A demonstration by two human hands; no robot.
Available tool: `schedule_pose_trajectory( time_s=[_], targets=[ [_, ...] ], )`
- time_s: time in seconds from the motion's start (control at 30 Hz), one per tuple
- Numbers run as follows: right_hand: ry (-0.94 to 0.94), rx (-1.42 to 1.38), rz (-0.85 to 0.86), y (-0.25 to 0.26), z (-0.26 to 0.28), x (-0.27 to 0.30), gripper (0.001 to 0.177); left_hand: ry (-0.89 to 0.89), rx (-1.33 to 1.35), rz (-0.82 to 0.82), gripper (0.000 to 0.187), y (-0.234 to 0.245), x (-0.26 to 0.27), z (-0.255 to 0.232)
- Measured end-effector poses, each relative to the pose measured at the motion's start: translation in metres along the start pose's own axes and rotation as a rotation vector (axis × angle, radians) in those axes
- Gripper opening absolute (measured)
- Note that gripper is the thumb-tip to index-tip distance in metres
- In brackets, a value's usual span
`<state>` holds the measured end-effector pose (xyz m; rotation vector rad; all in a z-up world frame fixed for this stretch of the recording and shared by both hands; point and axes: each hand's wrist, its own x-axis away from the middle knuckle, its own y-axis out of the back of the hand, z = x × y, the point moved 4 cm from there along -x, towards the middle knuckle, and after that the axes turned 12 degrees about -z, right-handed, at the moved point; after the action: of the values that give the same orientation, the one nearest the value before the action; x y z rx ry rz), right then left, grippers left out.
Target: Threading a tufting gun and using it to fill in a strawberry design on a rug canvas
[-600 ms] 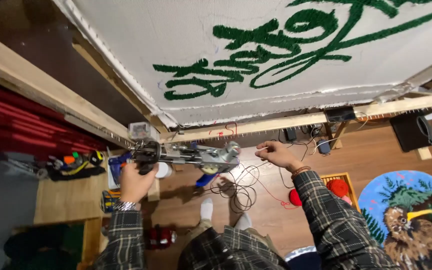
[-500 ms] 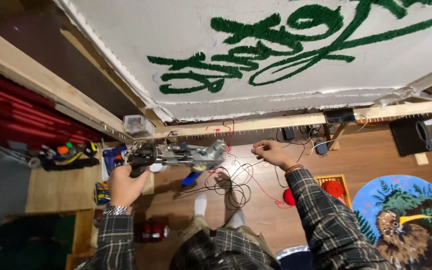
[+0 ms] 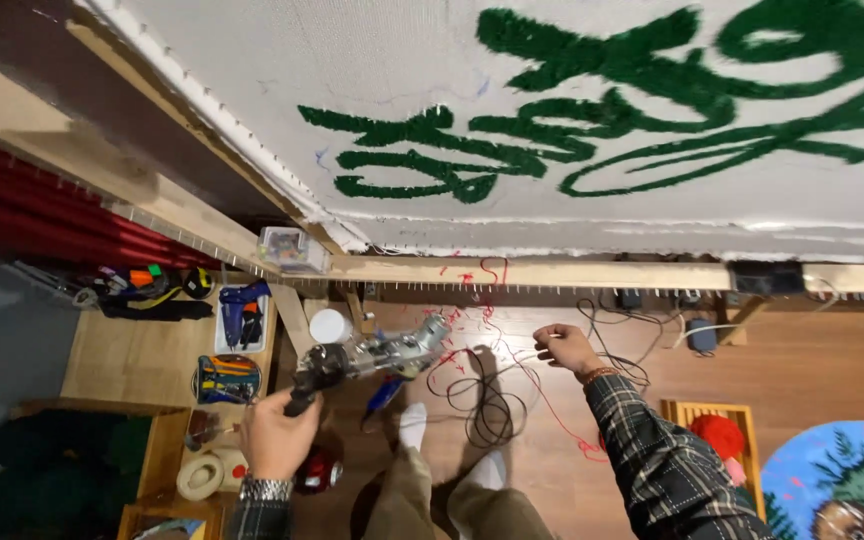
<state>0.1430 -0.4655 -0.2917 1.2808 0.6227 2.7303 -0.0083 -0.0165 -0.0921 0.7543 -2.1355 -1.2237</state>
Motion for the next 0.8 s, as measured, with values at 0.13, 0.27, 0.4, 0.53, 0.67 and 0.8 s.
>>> schedule_pose_trajectory(
  time_s=[0.13, 0.27, 0.4, 0.53, 0.67, 0.8],
  targets=[
    [-0.030, -0.019, 0.006, -0.035, -0.024, -0.060, 0.014, -0.063, -0.065, -0.005, 0.040, -0.041, -0.020, 0.007],
    [-0.110, -0.141, -0.025, -0.072, -0.045, -0.120, 0.024, -0.060, -0.058, 0.030, 0.043, -0.076, -0.040, 0.016],
    [-0.162, -0.307, -0.021, -0.108, -0.062, -0.174, 0.032, 0.035, -0.085, 0.104, 0.043, -0.117, -0.061, 0.044],
    [-0.214, -0.384, -0.016, -0.139, -0.060, -0.194, 0.055, 0.081, -0.250, 0.178, 0.030, -0.125, -0.072, 0.049],
    [-0.199, -0.591, 0.047, -0.158, -0.044, -0.198, 0.075, 0.002, -0.192, 0.104, 0.035, -0.136, -0.091, 0.070],
    [-0.060, -0.517, -0.146, -0.161, -0.090, -0.232, 0.025, -0.045, -0.248, 0.130, 0.043, -0.133, -0.105, 0.070]
  ],
)
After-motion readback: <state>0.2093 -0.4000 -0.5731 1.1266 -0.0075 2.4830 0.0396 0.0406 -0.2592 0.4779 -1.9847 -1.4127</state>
